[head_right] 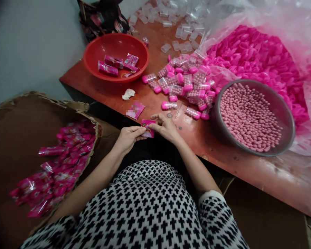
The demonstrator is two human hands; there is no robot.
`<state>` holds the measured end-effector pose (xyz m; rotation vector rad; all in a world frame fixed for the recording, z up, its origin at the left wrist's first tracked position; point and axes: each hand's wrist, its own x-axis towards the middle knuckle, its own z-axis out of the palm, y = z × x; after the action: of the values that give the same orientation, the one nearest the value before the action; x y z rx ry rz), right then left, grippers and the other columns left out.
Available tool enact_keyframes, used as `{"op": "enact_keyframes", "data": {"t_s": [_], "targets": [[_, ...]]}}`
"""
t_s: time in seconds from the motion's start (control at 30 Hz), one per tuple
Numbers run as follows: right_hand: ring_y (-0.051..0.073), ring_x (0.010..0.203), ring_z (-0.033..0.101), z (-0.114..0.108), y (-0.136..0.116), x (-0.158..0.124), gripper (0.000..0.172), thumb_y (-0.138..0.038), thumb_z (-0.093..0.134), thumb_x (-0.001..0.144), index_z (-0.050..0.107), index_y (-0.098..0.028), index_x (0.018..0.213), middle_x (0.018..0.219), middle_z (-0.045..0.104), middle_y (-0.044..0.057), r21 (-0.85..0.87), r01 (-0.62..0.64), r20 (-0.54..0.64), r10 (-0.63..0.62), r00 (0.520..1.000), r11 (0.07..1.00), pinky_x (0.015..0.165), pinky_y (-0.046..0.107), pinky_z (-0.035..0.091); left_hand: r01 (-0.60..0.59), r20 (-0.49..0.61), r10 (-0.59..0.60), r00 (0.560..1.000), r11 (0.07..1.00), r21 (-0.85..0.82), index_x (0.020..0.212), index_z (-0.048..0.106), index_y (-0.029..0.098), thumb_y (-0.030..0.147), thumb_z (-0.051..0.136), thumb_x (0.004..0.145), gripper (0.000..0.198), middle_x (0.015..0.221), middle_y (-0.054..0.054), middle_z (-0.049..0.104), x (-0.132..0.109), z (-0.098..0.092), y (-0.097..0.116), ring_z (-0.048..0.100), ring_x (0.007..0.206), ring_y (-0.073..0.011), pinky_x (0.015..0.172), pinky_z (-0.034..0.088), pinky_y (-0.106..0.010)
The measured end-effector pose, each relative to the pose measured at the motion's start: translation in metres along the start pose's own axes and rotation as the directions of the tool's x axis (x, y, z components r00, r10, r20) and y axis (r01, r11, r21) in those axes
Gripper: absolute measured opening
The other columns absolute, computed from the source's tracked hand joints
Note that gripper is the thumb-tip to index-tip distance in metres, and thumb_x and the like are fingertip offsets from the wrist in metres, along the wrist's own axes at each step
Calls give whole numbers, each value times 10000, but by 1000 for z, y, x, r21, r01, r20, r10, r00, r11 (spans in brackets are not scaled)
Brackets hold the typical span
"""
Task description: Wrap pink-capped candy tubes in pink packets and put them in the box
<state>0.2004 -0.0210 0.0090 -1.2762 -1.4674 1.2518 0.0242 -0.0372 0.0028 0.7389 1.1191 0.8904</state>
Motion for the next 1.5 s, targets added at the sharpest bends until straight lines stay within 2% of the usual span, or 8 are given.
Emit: {"op": "enact_keyframes", "data": {"t_s": [0.07, 0.17, 0.33, 0.5, 0.63, 0.87, 1.07, 1.5], "targets": [[181, 800, 563, -17, -5, 8, 176, -312, 572, 849, 622, -199, 974, 898, 644, 41, -375, 88, -49, -115, 992, 923, 720, 313, 437, 20, -38, -22, 999, 999, -37, 682, 735, 111, 356, 835, 552, 295, 678, -87, 703, -2, 3, 1, 640, 593, -140, 600, 533, -253], [286, 1034, 486, -41, -11, 25, 260, -247, 524, 865, 617, -160, 1091, 1152, 584, 153, -845, 55, -56, -190, 980, 533, 848, 413, 389, 44, -117, -62, 991, 988, -147, 643, 714, 102, 314, 853, 515, 284, 652, -77, 698, -5, 8, 0, 631, 565, -122, 576, 521, -231], [320, 1021, 455, -60, -4, 43, 319, -269, 487, 880, 591, -111, 1137, 1110, 581, 195, -980, 42, 20, -113, 993, 196, 832, 446, 367, 61, -173, -140, 975, 915, -398, 631, 658, 106, 252, 845, 547, 252, 634, -42, 681, -1, 9, 1, 624, 557, -99, 544, 513, -201], [275, 958, 522, -60, 3, 36, 299, -297, 420, 914, 645, -138, 1031, 1010, 638, 141, -836, 105, -14, -211, 977, 539, 860, 432, 383, 6, -205, -147, 968, 824, -566, 681, 622, 124, 240, 801, 645, 216, 638, -4, 656, 9, 13, 8, 620, 575, -79, 588, 529, -200], [166, 721, 579, -37, 9, 14, 257, -431, 548, 852, 672, -223, 938, 792, 659, 9, -122, 26, -134, -42, 990, 992, 721, 315, 466, -108, -174, 25, 984, 867, -486, 655, 617, 121, 290, 828, 595, 277, 643, 5, 646, 13, 29, 11, 618, 601, -85, 648, 544, -235], [153, 781, 649, 16, -3, -17, 317, -463, 728, 707, 663, -241, 923, 877, 693, -9, 602, -155, -86, 256, 963, 784, 724, 313, 565, -254, -226, 210, 951, 949, -187, 642, 640, 160, 356, 807, 595, 262, 594, 42, 602, 16, 46, 2, 579, 560, -85, 617, 524, -239], [190, 796, 666, 22, -28, -8, 539, -722, 515, 735, 619, -211, 870, 818, 712, 35, 691, -166, -87, 309, 947, 704, 642, 305, 567, -380, -220, 397, 891, 918, 116, 676, 710, 201, 219, 753, 666, 48, 646, 21, 683, 6, 49, 10, 608, 587, -123, 606, 481, -232], [114, 572, 571, 23, -11, 9, 258, -433, 591, 750, 485, -228, 634, 570, 540, -49, 633, 43, -413, 290, 863, 773, 601, 255, 505, -383, -123, 407, 905, 906, 184, 701, 709, 203, 315, 732, 703, 114, 672, 19, 664, 0, 58, -5, 592, 649, -125, 686, 461, -234]]}}
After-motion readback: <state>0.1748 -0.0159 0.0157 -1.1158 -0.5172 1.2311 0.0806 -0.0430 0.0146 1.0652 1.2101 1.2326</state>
